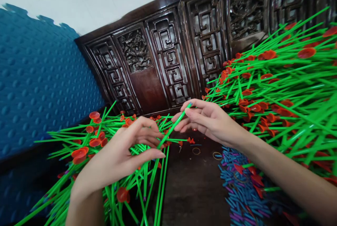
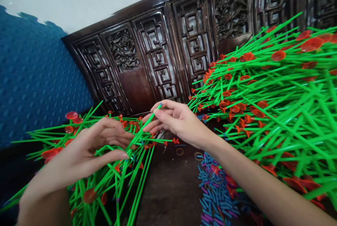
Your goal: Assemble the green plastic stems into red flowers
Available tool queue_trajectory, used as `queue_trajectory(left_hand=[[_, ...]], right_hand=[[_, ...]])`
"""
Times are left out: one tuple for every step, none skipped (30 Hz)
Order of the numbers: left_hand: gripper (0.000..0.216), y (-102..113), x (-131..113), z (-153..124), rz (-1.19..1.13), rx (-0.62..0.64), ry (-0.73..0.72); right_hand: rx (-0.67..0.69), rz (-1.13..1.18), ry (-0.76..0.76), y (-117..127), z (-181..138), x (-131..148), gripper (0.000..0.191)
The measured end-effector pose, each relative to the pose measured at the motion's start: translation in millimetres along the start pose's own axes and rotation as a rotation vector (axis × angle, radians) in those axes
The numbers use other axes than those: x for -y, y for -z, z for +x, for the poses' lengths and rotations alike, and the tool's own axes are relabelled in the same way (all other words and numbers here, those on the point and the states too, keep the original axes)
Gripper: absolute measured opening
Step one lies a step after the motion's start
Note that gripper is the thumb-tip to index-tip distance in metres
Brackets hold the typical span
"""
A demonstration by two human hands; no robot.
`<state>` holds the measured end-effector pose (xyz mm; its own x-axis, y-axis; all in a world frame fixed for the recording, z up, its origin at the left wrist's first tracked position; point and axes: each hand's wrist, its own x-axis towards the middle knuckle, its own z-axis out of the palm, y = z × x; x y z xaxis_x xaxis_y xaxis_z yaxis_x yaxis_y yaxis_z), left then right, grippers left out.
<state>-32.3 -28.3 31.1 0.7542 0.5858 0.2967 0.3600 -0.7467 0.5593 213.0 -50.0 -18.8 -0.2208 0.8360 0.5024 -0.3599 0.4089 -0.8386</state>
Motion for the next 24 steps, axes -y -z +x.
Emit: queue_trajectory(left_hand=[[0.028,-1,2,0,0.007,0.026,-0.001],[0.028,-1,3,-1,0.032,0.039,0.003],[0.029,-1,6,-1,0.071,0.041,0.011],[0.031,0,8,0,0.121,0.038,0.02],[0.034,1,10,0,0.179,0.032,0.028],[0.037,2,12,0,0.244,0.021,0.032],[0.038,3,14,1,0.31,0.006,0.029],[0.038,3,16,1,0.371,-0.008,0.021],[0.035,4,18,2,0.422,-0.017,0.012],[0.033,5,20,2,0.465,-0.025,0.003],[0.031,5,22,3,0.5,-0.034,-0.002],[0.03,5,24,3,0.527,-0.044,-0.003],[0.03,5,26,3,0.55,-0.053,-0.002],[0.031,5,27,3,0.571,-0.065,-0.002],[0.031,5,28,3,0.59,-0.078,-0.002],[0.031,6,28,3,0.605,-0.089,-0.004],[0.031,6,28,3,0.614,-0.098,-0.006],[0.031,6,27,3,0.618,-0.106,-0.007],[0.031,6,26,3,0.617,-0.114,-0.003],[0.032,6,25,4,0.614,-0.118,0.002],[0.033,6,24,4,0.609,-0.12,0.004],[0.034,7,23,5,0.605,-0.12,0.005],[0.034,7,22,6,0.603,-0.121,0.0],[0.034,7,22,7,0.604,-0.123,-0.011]], right_hand=[[0.007,0.011,-0.006,1,1,-3,0.017],[0.016,0.003,-0.01,3,1,-6,0.018],[0.028,-0.026,-0.017,5,2,-10,0.02],[0.041,-0.083,-0.033,9,3,-13,0.022],[0.05,-0.182,-0.058,13,4,-17,0.025],[0.071,-0.352,-0.099,17,4,-21,0.026],[0.102,-0.573,-0.154,21,4,-26,0.027],[0.14,-0.809,-0.215,26,3,-31,0.026],[0.178,-1.027,-0.275,30,1,-36,0.025],[0.213,-1.203,-0.331,35,-2,-42,0.023],[0.241,-1.328,-0.385,38,-4,-48,0.02],[0.254,-1.403,-0.438,41,-8,-53,0.02],[0.252,-1.454,-0.486,44,-10,-56,0.022],[0.252,-1.514,-0.535,46,-13,-58,0.025],[0.25,-1.573,-0.582,48,-15,-59,0.029],[0.246,-1.625,-0.623,49,-16,-58,0.032],[0.241,-1.671,-0.657,50,-16,-55,0.034],[0.236,-1.711,-0.688,51,-16,-52,0.035],[0.231,-1.743,-0.715,52,-15,-49,0.036],[0.229,-1.768,-0.74,52,-15,-46,0.037],[0.232,-1.785,-0.764,52,-14,-43,0.038],[0.239,-1.795,-0.786,52,-13,-41,0.039],[0.25,-1.798,-0.807,51,-13,-40,0.039],[0.261,-1.797,-0.825,50,-12,-39,0.039]])
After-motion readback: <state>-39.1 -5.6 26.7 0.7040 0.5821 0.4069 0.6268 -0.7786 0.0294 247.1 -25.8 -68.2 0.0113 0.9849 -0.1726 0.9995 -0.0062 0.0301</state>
